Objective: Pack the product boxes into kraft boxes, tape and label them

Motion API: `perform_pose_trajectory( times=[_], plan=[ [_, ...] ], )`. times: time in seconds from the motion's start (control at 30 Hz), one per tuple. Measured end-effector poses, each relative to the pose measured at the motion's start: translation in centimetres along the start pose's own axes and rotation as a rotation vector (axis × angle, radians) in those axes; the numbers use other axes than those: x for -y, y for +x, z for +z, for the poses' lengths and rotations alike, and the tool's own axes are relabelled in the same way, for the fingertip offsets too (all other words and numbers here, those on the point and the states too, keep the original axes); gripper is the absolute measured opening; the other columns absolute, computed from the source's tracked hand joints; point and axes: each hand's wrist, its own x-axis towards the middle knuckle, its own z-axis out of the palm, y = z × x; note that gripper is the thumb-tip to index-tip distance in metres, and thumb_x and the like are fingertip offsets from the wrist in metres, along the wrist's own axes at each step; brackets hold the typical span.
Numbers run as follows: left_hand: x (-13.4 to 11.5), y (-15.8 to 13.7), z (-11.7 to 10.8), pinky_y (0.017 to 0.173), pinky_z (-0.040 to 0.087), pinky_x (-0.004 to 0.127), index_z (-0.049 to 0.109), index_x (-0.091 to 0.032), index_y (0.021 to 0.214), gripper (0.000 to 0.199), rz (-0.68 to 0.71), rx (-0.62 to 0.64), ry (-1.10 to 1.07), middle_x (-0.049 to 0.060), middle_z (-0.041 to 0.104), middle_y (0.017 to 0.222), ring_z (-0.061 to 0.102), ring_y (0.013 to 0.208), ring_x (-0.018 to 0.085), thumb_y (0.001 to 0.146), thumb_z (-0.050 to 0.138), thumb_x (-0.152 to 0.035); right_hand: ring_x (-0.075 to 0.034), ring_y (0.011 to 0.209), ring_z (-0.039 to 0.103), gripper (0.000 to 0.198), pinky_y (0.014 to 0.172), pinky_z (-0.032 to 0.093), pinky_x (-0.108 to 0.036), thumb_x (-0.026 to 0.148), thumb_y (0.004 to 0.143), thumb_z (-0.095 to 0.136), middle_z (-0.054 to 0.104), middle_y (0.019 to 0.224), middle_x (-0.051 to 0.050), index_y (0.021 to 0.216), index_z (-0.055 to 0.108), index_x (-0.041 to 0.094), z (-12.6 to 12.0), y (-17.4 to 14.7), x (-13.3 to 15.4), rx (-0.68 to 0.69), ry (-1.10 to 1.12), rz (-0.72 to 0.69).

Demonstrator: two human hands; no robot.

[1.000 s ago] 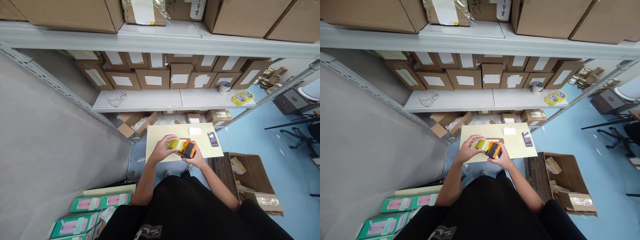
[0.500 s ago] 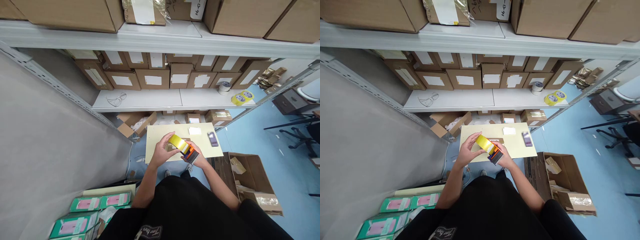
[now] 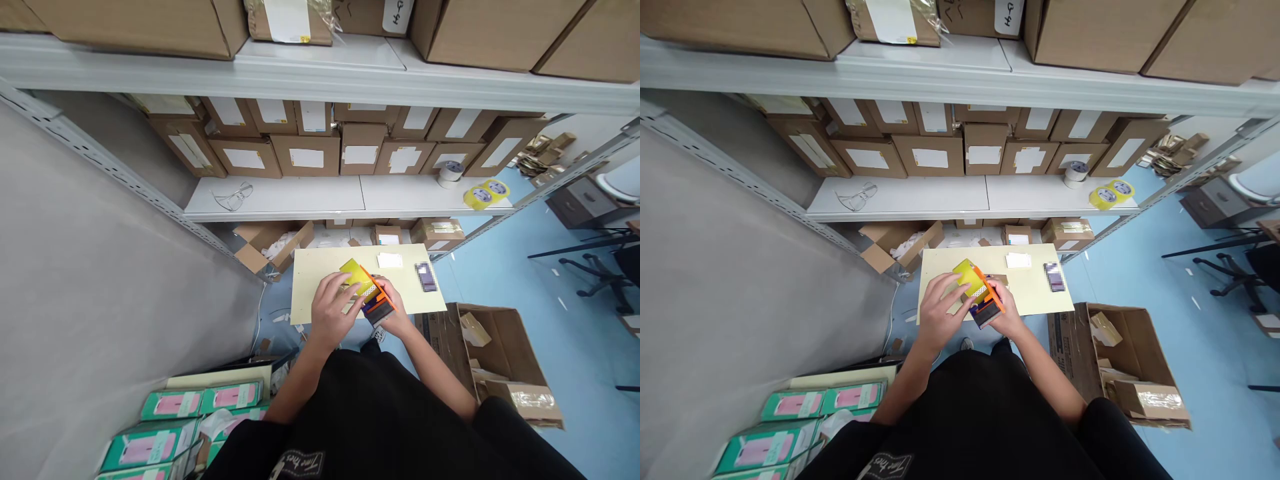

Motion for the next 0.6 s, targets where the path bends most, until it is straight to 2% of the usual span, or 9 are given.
perform_pose_trajectory(
  times=[0.17,0.3,0.37,0.4,0.5,0.6],
  plan=[
    [-0.6,-0.21,0.19,0.102,0.06,0.047,0.073,-0.026,0.112,0.021,-0.033,-0.032,-0.022,0.008,0.073,0.122,0.067,0.119,0.026,0.093,0.073,-0.02,-0.029,0.117,0.064,0.05,0.102,0.055,-0.047,0.034,0.08,0.083,0.065,0.119,-0.008,0.123,0.059,0.027,-0.06,0.08,0.26,-0.031,-0.07,-0.071],
    [-0.67,-0.32,0.3,0.098,0.062,0.045,0.072,-0.024,0.095,0.004,-0.092,-0.02,-0.078,0.008,0.072,0.124,0.066,0.12,0.026,0.095,0.07,-0.021,-0.03,0.12,0.063,0.047,0.103,0.055,-0.049,0.033,0.082,0.081,0.064,0.119,-0.008,0.123,0.058,0.029,-0.01,0.08,0.37,-0.032,-0.081,-0.115],
    [-0.67,-0.45,0.37,0.1,0.061,0.046,0.07,-0.024,0.093,0.004,-0.122,-0.021,-0.095,0.008,0.072,0.125,0.066,0.123,0.026,0.096,0.069,-0.021,-0.03,0.121,0.062,0.047,0.103,0.055,-0.05,0.033,0.082,0.081,0.064,0.12,-0.008,0.123,0.058,0.029,0.07,0.07,0.29,-0.039,-0.08,-0.125],
    [-0.64,-0.53,0.4,0.103,0.059,0.048,0.07,-0.024,0.098,0.003,-0.141,-0.022,-0.098,0.009,0.071,0.128,0.065,0.125,0.026,0.096,0.068,-0.022,-0.03,0.122,0.062,0.048,0.103,0.055,-0.05,0.033,0.082,0.081,0.063,0.12,-0.008,0.124,0.058,0.029,0.1,0.08,0.23,-0.04,-0.077,-0.128],
    [-0.38,-0.76,0.38,0.109,0.056,0.05,0.065,-0.024,0.127,0.03,-0.195,0.0,-0.113,0.012,0.068,0.138,0.063,0.132,0.028,0.097,0.069,-0.026,-0.031,0.123,0.061,0.05,0.104,0.055,-0.05,0.034,0.082,0.081,0.063,0.122,-0.01,0.125,0.056,0.029,0.01,0.14,0.19,-0.037,-0.066,-0.138],
    [0.15,-0.83,0.21,0.108,0.059,0.047,0.062,-0.025,0.136,0.038,-0.251,0.031,-0.177,0.012,0.065,0.144,0.062,0.135,0.028,0.098,0.068,-0.029,-0.032,0.124,0.061,0.052,0.105,0.054,-0.051,0.035,0.082,0.081,0.062,0.124,-0.01,0.126,0.056,0.029,-0.22,0.28,0.4,-0.023,-0.077,-0.132]
  ],
)
